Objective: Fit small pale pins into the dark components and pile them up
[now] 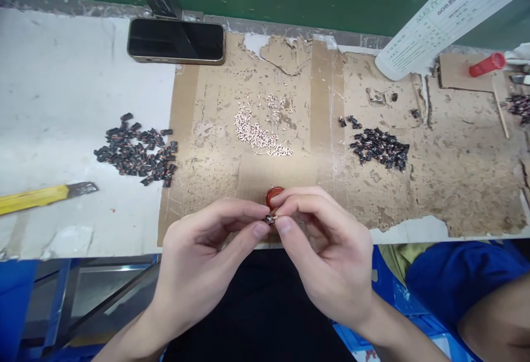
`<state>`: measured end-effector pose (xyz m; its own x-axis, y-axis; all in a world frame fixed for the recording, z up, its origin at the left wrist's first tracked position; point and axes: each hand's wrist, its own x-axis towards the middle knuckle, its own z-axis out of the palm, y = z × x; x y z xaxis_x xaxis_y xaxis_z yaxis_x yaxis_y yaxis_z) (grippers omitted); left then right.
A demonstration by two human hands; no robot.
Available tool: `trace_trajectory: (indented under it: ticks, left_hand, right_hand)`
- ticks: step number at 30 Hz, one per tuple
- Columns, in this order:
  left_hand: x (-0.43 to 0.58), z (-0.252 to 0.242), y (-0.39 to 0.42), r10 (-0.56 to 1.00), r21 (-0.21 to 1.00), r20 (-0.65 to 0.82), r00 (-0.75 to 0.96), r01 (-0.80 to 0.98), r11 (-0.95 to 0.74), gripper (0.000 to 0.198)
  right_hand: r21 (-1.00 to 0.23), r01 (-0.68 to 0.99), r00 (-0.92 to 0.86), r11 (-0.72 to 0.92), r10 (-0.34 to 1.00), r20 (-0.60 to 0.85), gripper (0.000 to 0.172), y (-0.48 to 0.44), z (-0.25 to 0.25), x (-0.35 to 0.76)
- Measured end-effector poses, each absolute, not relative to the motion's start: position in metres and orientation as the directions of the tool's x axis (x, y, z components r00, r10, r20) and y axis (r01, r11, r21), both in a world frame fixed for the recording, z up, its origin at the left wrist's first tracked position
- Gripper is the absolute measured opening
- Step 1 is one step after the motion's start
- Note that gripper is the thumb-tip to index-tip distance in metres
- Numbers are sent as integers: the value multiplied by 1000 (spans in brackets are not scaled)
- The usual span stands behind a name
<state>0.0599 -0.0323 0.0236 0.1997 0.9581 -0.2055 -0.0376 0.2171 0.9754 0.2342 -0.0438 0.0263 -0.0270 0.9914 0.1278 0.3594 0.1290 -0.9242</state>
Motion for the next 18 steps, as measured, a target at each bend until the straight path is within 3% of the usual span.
trace_trajectory:
  ticks: [12, 18]
  left_hand:
    - [57, 26, -34, 987, 1000, 14, 161, 13, -17, 16]
    - [56, 32, -35, 985, 992, -119, 122, -26, 124, 9]
  right_hand:
    - [-922, 359, -105, 145, 988, 115, 17, -33, 36, 243]
    - [-911, 382, -105, 159, 986, 128, 11, -34, 30, 248]
